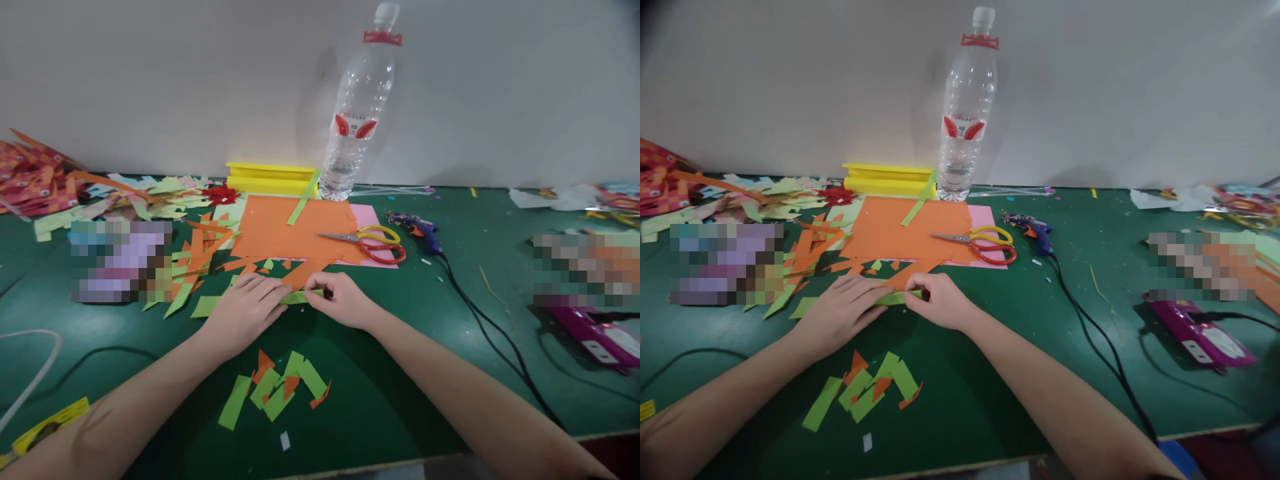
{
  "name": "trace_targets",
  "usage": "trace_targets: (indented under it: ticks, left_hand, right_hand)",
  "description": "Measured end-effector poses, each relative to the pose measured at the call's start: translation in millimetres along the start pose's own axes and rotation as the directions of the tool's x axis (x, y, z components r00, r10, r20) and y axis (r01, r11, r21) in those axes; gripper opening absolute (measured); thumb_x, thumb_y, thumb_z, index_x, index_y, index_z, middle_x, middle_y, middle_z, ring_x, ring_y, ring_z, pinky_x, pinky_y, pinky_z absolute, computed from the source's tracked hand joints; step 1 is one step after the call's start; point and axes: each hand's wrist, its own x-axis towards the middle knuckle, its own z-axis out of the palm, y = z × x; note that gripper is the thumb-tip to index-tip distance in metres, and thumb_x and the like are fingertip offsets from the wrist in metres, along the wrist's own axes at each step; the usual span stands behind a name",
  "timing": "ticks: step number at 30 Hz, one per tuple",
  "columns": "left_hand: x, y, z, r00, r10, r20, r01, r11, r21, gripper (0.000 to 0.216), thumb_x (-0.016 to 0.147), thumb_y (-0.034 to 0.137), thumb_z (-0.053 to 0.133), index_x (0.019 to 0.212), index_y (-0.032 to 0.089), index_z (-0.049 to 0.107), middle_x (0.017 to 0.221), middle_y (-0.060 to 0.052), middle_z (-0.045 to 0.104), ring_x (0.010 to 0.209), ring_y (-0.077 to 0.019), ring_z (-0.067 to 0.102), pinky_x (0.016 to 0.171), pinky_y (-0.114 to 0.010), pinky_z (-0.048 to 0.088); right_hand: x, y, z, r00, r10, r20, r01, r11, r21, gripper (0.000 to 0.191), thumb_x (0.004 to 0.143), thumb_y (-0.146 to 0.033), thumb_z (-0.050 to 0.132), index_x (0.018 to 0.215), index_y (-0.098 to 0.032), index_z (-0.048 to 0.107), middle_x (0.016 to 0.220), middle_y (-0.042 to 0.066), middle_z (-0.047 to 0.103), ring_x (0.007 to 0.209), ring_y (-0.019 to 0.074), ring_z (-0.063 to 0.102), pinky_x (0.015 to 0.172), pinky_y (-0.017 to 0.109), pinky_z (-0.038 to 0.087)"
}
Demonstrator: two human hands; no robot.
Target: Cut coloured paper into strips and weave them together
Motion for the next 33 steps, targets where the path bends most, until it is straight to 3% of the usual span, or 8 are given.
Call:
trace_targets:
  ticks: [7, 11, 14, 20, 25, 27, 30, 33]
  left_hand:
    - [-4, -2, -1, 0.994, -0.105, 0.023, 0.105, 0.994, -0.017, 0.03, 0.102, 0.035, 0.038, 0.111, 0.014, 0.058, 0.095, -0.008, 0.07, 0.086, -0.0217, 0.065, 0.083, -0.038, 0.043]
    - [-5, -5, -2, 0.991, -0.137, -0.01, 0.136, 0.989, -0.062, 0.026, 0.1, 0.038, 0.045, 0.106, 0.017, 0.059, 0.092, -0.006, 0.072, 0.081, -0.0207, 0.066, 0.083, -0.037, 0.041]
    - [-5, -5, -4, 0.988, -0.141, -0.057, 0.137, 0.988, -0.067, 0.029, 0.1, 0.04, 0.045, 0.107, 0.016, 0.058, 0.09, -0.006, 0.072, 0.08, -0.0209, 0.067, 0.083, -0.037, 0.041]
    - [-3, -3, -11, 0.974, -0.211, -0.08, 0.206, 0.976, -0.072, 0.032, 0.103, 0.04, 0.035, 0.111, 0.015, 0.054, 0.087, -0.006, 0.072, 0.075, -0.0203, 0.065, 0.076, -0.034, 0.044]
    - [-3, -4, -10, 0.957, -0.286, -0.045, 0.276, 0.948, -0.16, 0.03, 0.103, 0.036, 0.032, 0.113, 0.018, 0.054, 0.088, -0.005, 0.071, 0.076, -0.0203, 0.063, 0.074, -0.035, 0.046]
    - [-3, -3, -8, 0.958, -0.284, -0.038, 0.272, 0.943, -0.19, 0.026, 0.103, 0.033, 0.034, 0.113, 0.019, 0.053, 0.091, -0.005, 0.071, 0.078, -0.0201, 0.063, 0.077, -0.035, 0.047]
    - [-3, -2, -8, 0.96, -0.272, -0.062, 0.251, 0.94, -0.234, 0.023, 0.102, 0.029, 0.038, 0.119, 0.019, 0.05, 0.087, -0.004, 0.07, 0.078, -0.0193, 0.062, 0.079, -0.035, 0.047]
    - [-3, 0, -9, 0.964, -0.233, -0.126, 0.197, 0.948, -0.249, 0.028, 0.1, 0.028, 0.041, 0.127, 0.02, 0.045, 0.084, -0.003, 0.07, 0.076, -0.0185, 0.062, 0.081, -0.035, 0.047]
  right_hand:
    - [-2, 0, -1, 0.999, 0.009, -0.035, -0.008, 1.0, 0.028, 0.012, 0.081, -0.024, 0.052, 0.07, -0.02, 0.051, 0.054, -0.006, 0.048, 0.046, 0.0071, 0.039, 0.047, 0.021, 0.03]
    - [-5, 0, -2, 0.983, -0.053, -0.174, 0.056, 0.998, 0.013, 0.012, 0.076, -0.022, 0.051, 0.066, -0.021, 0.046, 0.053, -0.006, 0.044, 0.046, 0.0076, 0.037, 0.046, 0.022, 0.03]
    - [-5, 1, -3, 0.939, -0.059, -0.34, 0.088, 0.994, 0.07, 0.013, 0.08, -0.025, 0.052, 0.069, -0.021, 0.047, 0.054, -0.006, 0.045, 0.047, 0.0083, 0.04, 0.046, 0.022, 0.032]
    - [-2, 5, -3, 0.813, 0.066, -0.579, 0.138, 0.944, 0.301, 0.023, 0.09, -0.036, 0.052, 0.074, -0.023, 0.043, 0.051, -0.007, 0.043, 0.043, 0.0076, 0.036, 0.041, 0.022, 0.028]
    - [-1, 5, 0, 0.728, 0.089, -0.68, 0.195, 0.924, 0.33, 0.026, 0.093, -0.039, 0.049, 0.075, -0.024, 0.039, 0.052, -0.008, 0.039, 0.043, 0.0079, 0.035, 0.04, 0.023, 0.028]
    - [-1, 5, 3, 0.748, 0.116, -0.653, 0.224, 0.883, 0.413, 0.024, 0.091, -0.042, 0.053, 0.079, -0.024, 0.041, 0.052, -0.008, 0.04, 0.042, 0.0077, 0.036, 0.039, 0.023, 0.028]
    - [-2, 3, 6, 0.834, 0.092, -0.545, 0.226, 0.843, 0.488, 0.025, 0.085, -0.046, 0.06, 0.088, -0.024, 0.049, 0.058, -0.007, 0.045, 0.043, 0.0074, 0.04, 0.039, 0.023, 0.031]
    - [-5, -2, 9, 0.919, -0.035, -0.394, 0.197, 0.904, 0.379, 0.028, 0.078, -0.044, 0.068, 0.09, -0.022, 0.056, 0.07, -0.003, 0.056, 0.049, 0.008, 0.048, 0.045, 0.024, 0.04]
